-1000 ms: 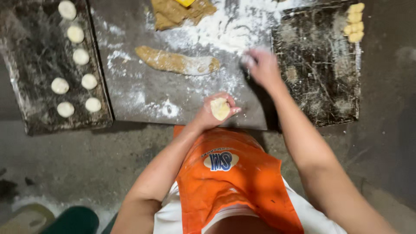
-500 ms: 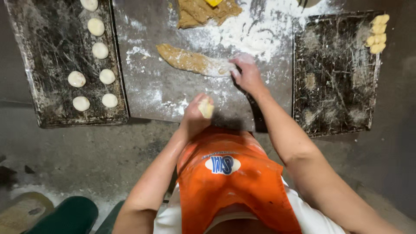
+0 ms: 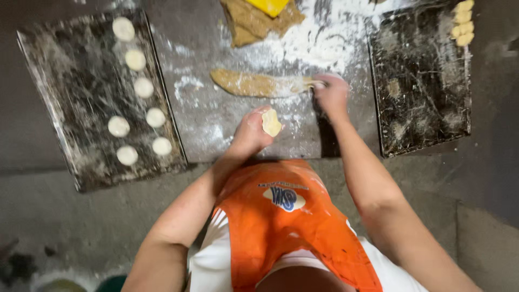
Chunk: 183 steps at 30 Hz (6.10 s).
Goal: The person portions and shapes pieces of dough by hand on a floured work surface, placing the rounded dough balls onto metal baking trays.
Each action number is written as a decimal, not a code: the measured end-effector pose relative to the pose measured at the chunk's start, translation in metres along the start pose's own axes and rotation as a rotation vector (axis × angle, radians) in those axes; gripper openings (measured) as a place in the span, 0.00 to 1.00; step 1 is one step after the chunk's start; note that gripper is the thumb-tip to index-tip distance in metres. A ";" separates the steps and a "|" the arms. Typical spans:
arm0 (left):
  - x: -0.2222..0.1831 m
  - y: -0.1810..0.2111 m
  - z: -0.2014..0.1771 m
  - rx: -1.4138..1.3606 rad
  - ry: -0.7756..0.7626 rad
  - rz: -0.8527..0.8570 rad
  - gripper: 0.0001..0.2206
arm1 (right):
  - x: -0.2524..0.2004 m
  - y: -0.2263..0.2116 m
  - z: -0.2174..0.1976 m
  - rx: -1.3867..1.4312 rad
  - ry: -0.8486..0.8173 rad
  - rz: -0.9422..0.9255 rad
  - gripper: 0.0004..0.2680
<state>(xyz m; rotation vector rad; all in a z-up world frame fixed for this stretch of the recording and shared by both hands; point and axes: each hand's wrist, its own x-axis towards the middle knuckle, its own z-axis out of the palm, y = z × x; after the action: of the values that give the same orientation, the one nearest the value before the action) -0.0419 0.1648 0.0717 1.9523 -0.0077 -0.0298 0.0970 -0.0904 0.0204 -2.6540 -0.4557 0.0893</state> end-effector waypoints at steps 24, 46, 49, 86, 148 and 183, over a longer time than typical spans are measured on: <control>0.063 0.094 0.005 -0.011 -0.247 0.204 0.15 | -0.068 -0.150 -0.162 0.346 0.078 -0.270 0.14; 0.024 0.115 0.074 0.119 0.345 -0.098 0.12 | -0.082 -0.091 -0.117 0.492 -0.170 -0.243 0.26; 0.017 0.122 0.075 -0.010 0.292 -0.060 0.13 | -0.074 -0.072 -0.128 0.387 -0.328 -0.165 0.22; -0.008 -0.082 0.024 0.001 -0.153 0.039 0.08 | -0.112 -0.138 0.032 0.032 0.061 -0.201 0.07; -0.038 -0.097 -0.223 0.831 0.316 -0.101 0.25 | -0.098 -0.050 -0.072 -0.047 0.111 0.110 0.05; 0.044 -0.016 0.128 -0.762 0.026 -0.545 0.12 | -0.008 0.045 -0.080 -0.229 -0.120 -0.180 0.37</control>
<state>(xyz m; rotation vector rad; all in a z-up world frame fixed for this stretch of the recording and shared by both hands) -0.0012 0.0511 0.0085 1.1462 0.4852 -0.3196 0.1144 -0.1644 0.0728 -2.8249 -0.7850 0.1502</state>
